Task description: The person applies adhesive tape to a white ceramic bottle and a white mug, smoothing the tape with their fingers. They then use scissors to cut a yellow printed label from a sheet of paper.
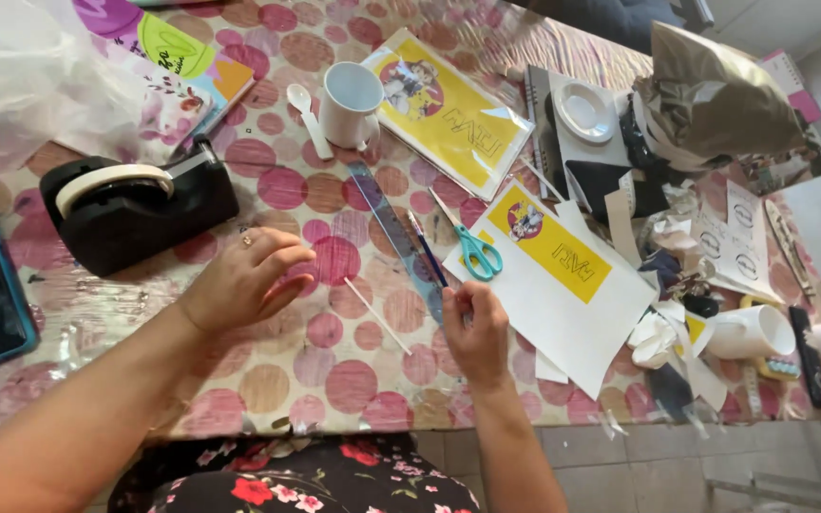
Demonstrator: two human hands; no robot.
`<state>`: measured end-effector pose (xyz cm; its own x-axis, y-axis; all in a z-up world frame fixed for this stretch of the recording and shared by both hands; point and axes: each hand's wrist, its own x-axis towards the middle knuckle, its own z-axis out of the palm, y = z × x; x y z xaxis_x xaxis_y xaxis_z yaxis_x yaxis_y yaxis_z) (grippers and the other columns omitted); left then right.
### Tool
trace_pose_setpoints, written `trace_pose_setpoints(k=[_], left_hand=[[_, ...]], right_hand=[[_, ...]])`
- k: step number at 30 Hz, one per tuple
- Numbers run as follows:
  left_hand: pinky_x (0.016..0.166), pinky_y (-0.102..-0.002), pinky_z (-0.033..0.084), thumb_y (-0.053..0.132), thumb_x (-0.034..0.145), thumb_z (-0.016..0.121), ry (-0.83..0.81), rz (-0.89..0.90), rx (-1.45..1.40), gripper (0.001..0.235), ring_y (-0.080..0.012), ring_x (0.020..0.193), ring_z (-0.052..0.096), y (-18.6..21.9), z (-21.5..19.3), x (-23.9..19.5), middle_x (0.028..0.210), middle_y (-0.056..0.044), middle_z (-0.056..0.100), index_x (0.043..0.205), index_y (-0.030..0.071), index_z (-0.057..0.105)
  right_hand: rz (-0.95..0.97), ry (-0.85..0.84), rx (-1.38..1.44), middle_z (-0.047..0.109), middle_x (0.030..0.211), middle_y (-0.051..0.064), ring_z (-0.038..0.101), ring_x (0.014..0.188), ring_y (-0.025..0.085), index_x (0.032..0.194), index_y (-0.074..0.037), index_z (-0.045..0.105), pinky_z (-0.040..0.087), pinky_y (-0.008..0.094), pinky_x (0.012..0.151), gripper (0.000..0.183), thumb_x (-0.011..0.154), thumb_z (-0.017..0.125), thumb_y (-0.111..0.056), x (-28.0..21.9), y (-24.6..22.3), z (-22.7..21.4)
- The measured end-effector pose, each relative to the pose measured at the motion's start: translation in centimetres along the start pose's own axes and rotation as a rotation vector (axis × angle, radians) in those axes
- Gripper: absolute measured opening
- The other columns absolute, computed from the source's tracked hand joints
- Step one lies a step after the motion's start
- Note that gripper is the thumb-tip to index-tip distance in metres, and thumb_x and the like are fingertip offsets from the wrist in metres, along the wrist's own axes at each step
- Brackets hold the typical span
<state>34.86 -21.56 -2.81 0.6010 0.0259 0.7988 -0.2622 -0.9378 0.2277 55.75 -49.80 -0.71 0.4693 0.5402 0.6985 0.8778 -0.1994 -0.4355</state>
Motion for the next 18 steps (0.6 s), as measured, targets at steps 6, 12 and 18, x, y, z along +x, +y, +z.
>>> trace_pose_setpoints(k=[6, 12, 18], left_hand=[[0.083, -0.048, 0.055, 0.026, 0.098, 0.064, -0.005, -0.027, -0.073, 0.030, -0.0398, 0.098, 0.068, 0.6, -1.0, 0.0, 0.107, -0.016, 0.065, 0.123, 0.008, 0.065], [0.077, -0.047, 0.057, 0.025, 0.096, 0.066, 0.010, -0.087, -0.155, 0.029, -0.0382, 0.093, 0.069, 0.3, -1.6, 1.0, 0.105, -0.015, 0.064, 0.120, 0.008, 0.064], [0.066, -0.042, 0.056, 0.024, 0.097, 0.065, 0.082, -0.316, -0.304, 0.028, -0.0297, 0.079, 0.067, 0.8, -2.4, 0.7, 0.106, -0.012, 0.065, 0.120, 0.009, 0.063]], right_hand=[[-0.031, -0.023, -0.037, 0.056, 0.067, 0.006, 0.056, 0.056, 0.024, 0.093, -0.009, 0.062, 0.050, 0.036, 0.057, 0.015, 0.097, 0.072, -0.019, 0.0, -1.2, 0.0], [-0.003, -0.294, 0.031, 0.068, 0.090, 0.006, 0.070, 0.081, 0.028, 0.103, -0.016, 0.075, 0.058, 0.037, 0.075, 0.013, 0.095, 0.072, -0.025, 4.5, -3.2, 1.7], [0.372, -0.530, 0.220, 0.062, 0.132, 0.028, 0.065, 0.112, 0.050, 0.141, -0.010, 0.054, 0.055, 0.056, 0.097, 0.065, 0.089, 0.076, -0.041, 14.5, 1.3, 14.3]])
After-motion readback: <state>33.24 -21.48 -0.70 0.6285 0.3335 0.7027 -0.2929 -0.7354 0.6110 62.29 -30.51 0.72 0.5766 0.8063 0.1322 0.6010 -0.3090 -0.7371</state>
